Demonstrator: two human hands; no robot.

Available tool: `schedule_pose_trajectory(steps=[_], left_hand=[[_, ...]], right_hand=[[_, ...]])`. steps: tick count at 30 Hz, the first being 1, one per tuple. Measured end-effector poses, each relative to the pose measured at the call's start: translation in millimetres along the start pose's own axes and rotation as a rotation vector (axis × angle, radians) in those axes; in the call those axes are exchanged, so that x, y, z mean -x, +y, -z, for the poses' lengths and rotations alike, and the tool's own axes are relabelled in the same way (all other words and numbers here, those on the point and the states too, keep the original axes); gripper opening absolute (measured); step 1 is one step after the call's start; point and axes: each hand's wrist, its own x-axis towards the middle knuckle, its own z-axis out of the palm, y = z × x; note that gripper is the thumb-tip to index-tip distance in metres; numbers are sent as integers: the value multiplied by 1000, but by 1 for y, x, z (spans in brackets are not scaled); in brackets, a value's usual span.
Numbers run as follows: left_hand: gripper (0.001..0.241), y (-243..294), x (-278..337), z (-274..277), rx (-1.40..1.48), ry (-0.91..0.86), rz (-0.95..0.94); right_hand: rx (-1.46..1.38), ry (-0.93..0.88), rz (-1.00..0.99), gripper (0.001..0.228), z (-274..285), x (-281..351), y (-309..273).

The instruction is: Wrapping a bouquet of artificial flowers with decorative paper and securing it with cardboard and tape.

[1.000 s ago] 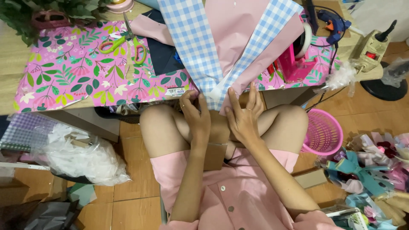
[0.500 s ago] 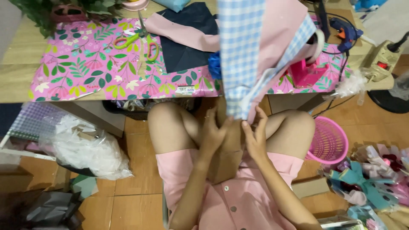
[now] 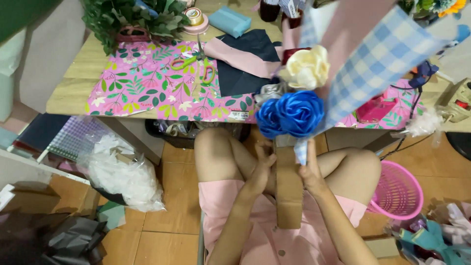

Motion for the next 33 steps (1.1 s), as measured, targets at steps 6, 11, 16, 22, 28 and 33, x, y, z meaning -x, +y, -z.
schedule_pose_trajectory(steps=[6,11,16,22,28,33], left_hand=[[57,274,28,-28,-677,33,-18],[71,285,27,0,-598,343,4],[94,282,16,25,-389,334,121],[100,276,16,40,-234,338,237],[84,294,26,72,-144,632,187],[61,337,39,71,-20,822,140]], right_hand=[[-142,-279,-281,91,-23,-24,36],[-471,-382,-250,97,-65,-44,14],[-742,-422,-267,96,-84,-48,-17],[-451,-504,-313,86,-81,-62,-49],[282,-399,49,38,-39,-130,-43],[991,-14,173,42,17,-211,33]])
